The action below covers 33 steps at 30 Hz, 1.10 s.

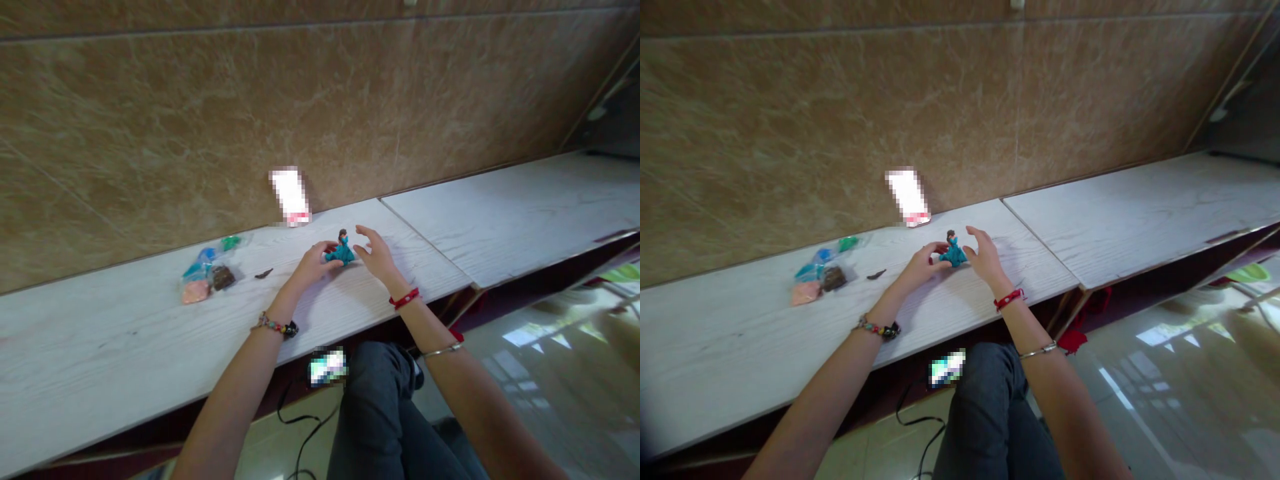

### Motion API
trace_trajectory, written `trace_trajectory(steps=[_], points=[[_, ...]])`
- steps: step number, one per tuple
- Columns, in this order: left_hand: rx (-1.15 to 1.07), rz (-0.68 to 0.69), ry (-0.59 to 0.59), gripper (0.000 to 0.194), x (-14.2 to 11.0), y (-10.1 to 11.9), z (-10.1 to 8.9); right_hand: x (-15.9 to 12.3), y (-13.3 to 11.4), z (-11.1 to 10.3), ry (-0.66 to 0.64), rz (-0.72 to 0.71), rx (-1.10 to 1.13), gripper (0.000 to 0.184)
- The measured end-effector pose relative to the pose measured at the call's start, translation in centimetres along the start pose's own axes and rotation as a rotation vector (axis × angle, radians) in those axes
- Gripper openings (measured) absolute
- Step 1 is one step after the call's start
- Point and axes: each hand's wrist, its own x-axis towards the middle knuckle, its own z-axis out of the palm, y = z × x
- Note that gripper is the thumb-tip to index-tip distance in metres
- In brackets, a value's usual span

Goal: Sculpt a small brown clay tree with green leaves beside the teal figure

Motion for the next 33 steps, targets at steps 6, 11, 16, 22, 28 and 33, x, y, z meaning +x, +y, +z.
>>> trace_trajectory(steps=[6,11,16,22,28,33], points=[[0.012,0.013,-0.047,0.032,0.6,-0.4,0.5,0.9,1.0,-1.7,-0.298,0.014,0.048,0.049],[-0.064,0.015,-0.031,0.032,0.8,-1.0,0.1,1.2,1.3,-1.3,-0.310,-0.009,0.024,0.045],[-0.070,0.015,-0.030,0.032,0.5,-0.7,-0.2,1.2,0.9,-1.0,-0.338,-0.008,-0.029,0.043],[-0.079,0.012,-0.035,0.035,0.2,-0.7,-0.3,1.1,0.5,-0.9,-0.349,0.011,-0.003,0.042],[-0.178,0.018,-0.027,0.040,0.0,-0.9,-0.2,1.0,0.3,-1.2,-0.332,0.026,0.010,0.041],[-0.234,-0.040,0.009,0.043,-0.3,-1.7,-0.5,0.9,0.5,-1.4,-0.300,0.025,0.021,0.044]])
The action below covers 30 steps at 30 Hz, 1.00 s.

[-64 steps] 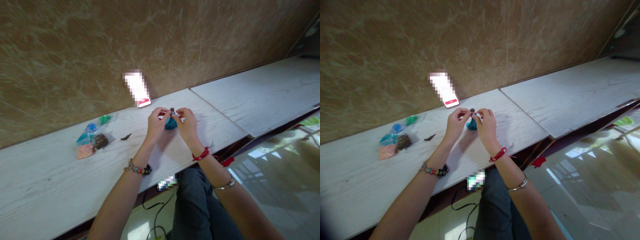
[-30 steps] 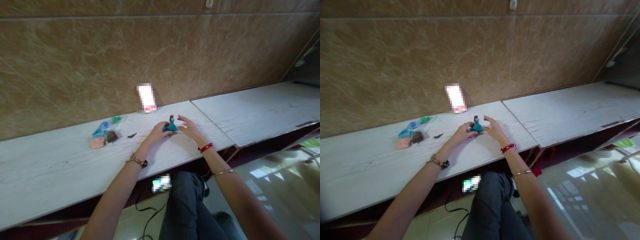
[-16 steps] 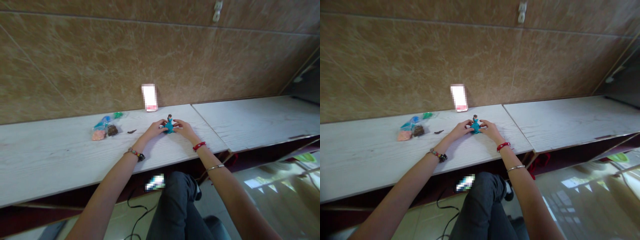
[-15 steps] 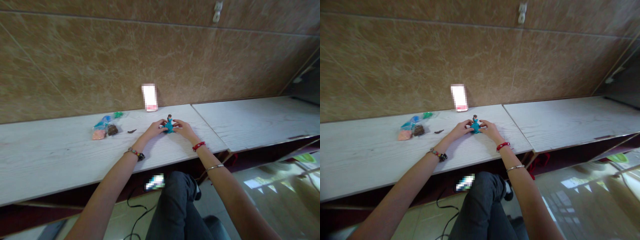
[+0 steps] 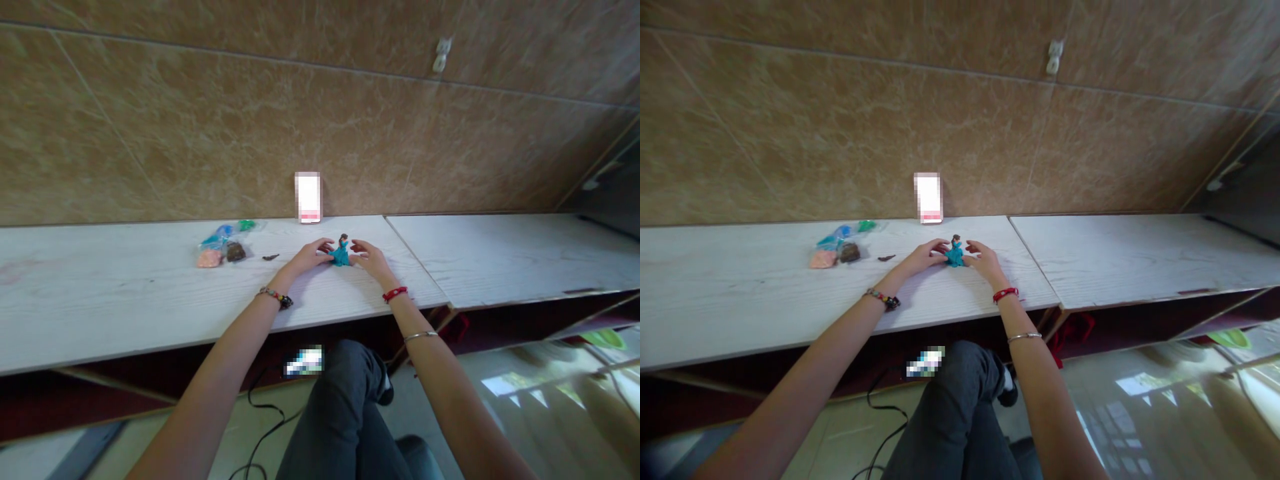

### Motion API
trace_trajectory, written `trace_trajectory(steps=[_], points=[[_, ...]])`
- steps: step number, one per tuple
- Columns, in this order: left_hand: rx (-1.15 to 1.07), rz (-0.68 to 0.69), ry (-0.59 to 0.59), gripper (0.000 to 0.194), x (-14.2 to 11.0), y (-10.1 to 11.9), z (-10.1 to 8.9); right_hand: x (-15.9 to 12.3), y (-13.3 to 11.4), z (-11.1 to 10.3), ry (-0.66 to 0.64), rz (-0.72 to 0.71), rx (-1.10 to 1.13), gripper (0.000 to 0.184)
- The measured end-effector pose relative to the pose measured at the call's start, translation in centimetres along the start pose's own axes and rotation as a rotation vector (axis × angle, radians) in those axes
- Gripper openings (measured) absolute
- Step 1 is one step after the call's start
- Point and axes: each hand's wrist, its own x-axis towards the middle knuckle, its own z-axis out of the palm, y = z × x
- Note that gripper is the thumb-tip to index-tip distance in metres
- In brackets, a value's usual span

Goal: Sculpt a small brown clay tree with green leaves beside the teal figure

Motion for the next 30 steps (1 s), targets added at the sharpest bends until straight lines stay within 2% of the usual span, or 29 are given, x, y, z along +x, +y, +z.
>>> trace_trajectory(steps=[8,13,20,27,30], points=[[0.182,-0.054,0.205,0.041,-1.3,0.0,-1.8,-0.3,0.0,0.9,0.044,0.010,-0.004,0.050],[0.208,-0.064,0.153,0.042,-1.9,-0.2,-1.5,0.1,-0.8,2.2,0.003,-0.009,0.009,0.050],[0.307,-0.067,0.137,0.034,-2.0,-0.7,-1.4,1.8,-0.5,3.5,0.062,0.048,0.109,0.044],[0.406,-0.049,0.144,0.027,-1.6,-1.3,-1.8,6.4,-0.7,1.4,0.042,0.084,0.259,0.058],[0.488,-0.041,0.160,0.024,-0.9,-1.9,-2.0,8.9,-0.8,0.4,0.008,0.085,0.302,0.058]])
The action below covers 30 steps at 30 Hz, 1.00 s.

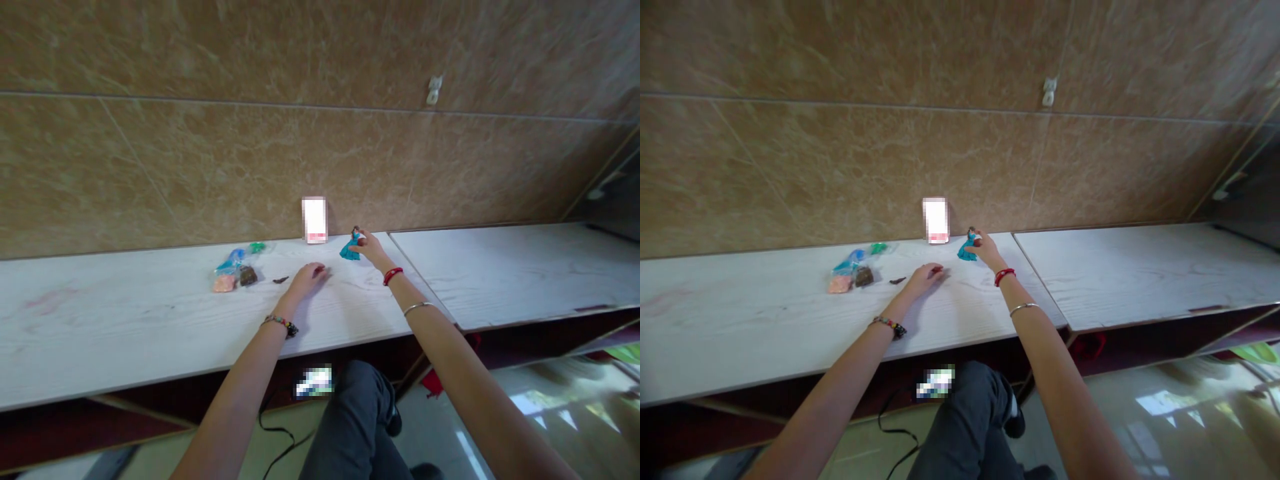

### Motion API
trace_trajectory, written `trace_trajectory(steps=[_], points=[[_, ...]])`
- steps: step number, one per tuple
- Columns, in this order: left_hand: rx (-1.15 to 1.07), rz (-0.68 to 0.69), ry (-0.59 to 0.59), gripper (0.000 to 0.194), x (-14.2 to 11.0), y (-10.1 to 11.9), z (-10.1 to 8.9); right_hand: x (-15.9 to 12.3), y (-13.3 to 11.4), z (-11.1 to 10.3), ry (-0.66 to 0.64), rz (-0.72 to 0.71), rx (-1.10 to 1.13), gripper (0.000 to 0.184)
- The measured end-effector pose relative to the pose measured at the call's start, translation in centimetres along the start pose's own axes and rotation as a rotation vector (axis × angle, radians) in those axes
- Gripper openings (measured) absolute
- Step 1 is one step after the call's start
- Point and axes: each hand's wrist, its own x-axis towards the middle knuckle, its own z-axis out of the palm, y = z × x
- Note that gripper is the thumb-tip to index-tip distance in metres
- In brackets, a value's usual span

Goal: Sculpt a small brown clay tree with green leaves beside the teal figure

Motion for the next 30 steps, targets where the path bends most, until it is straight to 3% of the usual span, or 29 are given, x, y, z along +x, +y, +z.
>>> trace_trajectory(steps=[15,22,30], points=[[0.336,0.064,-0.075,0.030,3.2,-1.5,0.8,8.1,3.4,0.8,-0.101,0.059,0.078,0.048],[0.369,0.053,-0.068,0.032,3.9,-2.2,1.0,9.5,4.7,1.4,-0.134,0.077,0.079,0.047],[0.342,0.030,-0.045,0.031,4.0,-2.5,1.1,9.2,5.0,1.1,-0.218,0.130,0.075,0.037]])
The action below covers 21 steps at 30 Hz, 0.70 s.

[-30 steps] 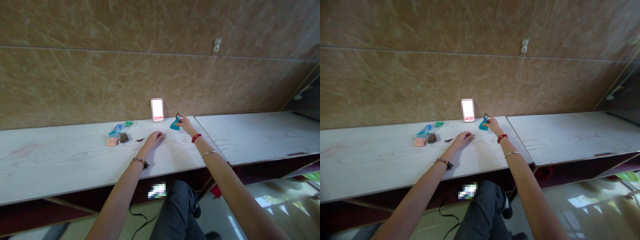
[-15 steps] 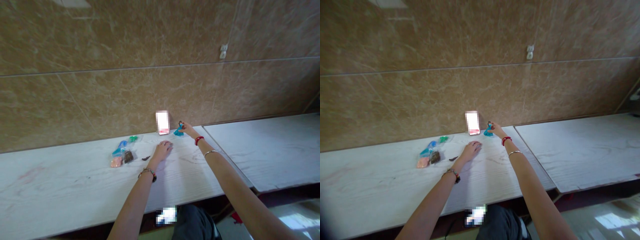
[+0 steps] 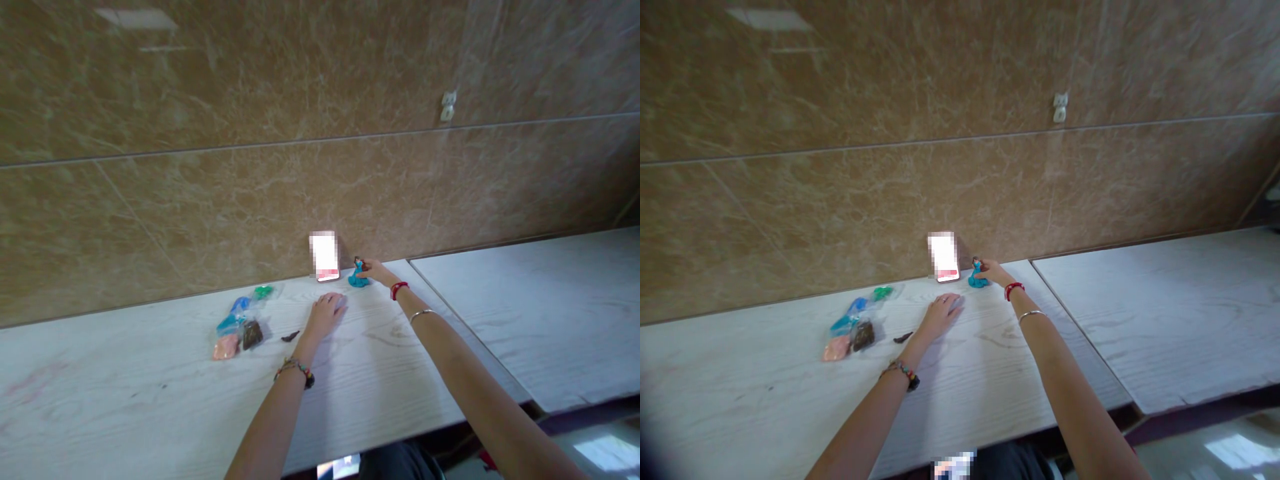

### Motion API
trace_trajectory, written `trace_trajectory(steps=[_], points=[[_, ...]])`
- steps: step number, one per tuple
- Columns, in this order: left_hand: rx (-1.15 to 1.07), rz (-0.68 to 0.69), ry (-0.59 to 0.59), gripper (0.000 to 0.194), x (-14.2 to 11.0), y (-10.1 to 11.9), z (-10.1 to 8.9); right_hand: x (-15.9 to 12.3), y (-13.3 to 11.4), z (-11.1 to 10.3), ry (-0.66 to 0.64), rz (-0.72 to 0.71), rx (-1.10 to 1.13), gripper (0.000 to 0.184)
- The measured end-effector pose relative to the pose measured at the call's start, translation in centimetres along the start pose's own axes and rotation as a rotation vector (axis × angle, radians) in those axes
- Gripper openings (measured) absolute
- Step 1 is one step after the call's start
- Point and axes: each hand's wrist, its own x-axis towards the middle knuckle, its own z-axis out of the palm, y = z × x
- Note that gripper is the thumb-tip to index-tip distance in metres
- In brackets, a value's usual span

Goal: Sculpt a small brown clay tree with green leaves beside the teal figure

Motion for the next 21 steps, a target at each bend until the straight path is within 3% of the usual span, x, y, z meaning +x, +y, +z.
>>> trace_trajectory(steps=[10,21], points=[[-0.040,-0.015,0.043,0.029,0.2,0.0,0.0,-1.7,-0.2,-0.2,-0.052,0.136,-0.023,0.036],[-0.058,-0.042,0.048,0.027,0.2,0.0,0.0,-2.3,0.7,-0.8,-0.020,0.095,0.070,0.036]])
